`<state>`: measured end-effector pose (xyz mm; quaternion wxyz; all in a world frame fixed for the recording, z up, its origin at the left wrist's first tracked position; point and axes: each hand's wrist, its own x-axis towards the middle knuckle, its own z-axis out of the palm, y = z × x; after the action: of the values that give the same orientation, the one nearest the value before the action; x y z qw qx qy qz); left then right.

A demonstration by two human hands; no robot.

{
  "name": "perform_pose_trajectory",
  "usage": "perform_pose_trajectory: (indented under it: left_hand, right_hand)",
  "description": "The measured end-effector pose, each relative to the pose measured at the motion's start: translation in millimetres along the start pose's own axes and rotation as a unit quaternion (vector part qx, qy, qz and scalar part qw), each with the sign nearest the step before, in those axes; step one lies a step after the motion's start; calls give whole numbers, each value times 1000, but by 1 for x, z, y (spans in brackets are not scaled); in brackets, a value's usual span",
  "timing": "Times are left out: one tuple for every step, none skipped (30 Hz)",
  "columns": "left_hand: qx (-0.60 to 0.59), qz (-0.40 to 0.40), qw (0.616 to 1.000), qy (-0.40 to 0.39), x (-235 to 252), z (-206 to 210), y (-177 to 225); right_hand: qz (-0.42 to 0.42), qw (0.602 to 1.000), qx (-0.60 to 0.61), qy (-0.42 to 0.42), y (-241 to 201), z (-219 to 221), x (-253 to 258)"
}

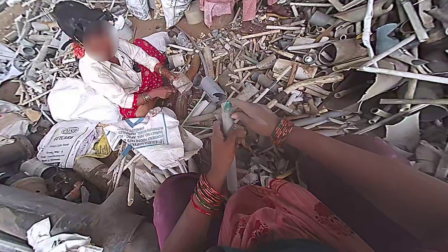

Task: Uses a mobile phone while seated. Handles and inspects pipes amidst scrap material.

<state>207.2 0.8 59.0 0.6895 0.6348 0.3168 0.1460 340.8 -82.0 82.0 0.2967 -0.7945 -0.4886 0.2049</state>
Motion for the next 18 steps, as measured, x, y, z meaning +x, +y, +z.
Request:
perform_pose_trajectory:
  left_hand:
    - [5,-1,1000,6,0,0,-1]
    - [9,-4,1000,13,1,0,-1]
    - [11,-9,1000,19,1,0,-1]
    - [11,-15,1000,25,2,-1,-1]
    - [9,-20,999,30,2,-1,-1]
    - [8,-22,999,33,2,-2,-1]
    - [8,-21,999,36,2,-2,-1]
    - [7,-19,999,39,2,-3,-1]
    - [5,-18,999,43,2,-4,-1]
    - [6,-19,999,47,2,-6,0]
    - [5,-19,998,53,2,-8,0]
    - [2,-18,998,58,1,-10,0]
    - [-1,-16,998,63,1,-12,0]
    - [-3,-16,997,69,0,-14,0]
    - [-1,-18,997,75,0,-16,0]
    - [1,-20,996,82,0,-18,1]
    - [3,-22,996,88,-1,-20,1]
    - [3,-22,995,96,-1,-21,2]
  right_hand:
    - [-6,1000,-1,-2,1,0,1]
    - [-14,1000,2,-4,3,1,1]
    - [-21,1000,13,-9,5,2,2]
    - [-27,999,31,-15,8,2,3]
    - [-35,998,47,-18,11,4,5]
    - [-43,997,56,-20,12,5,6]
    - [-49,996,66,-23,11,6,7]
    - [-52,995,76,-28,8,7,8]
    - [-53,994,85,-34,5,9,10]
    - [-51,993,92,-45,2,10,12]
    - [-49,993,95,-52,0,12,14]
    - [-45,993,95,-57,-2,14,17]
    - [-42,993,95,-58,-4,16,20]
    - [-43,993,93,-55,-6,19,23]
    - [-47,993,91,-54,-7,21,25]
    - [-51,994,87,-49,-8,23,27]
    - [-52,994,80,-47,-10,25,30]
    - [-48,995,73,-52,-12,26,32]
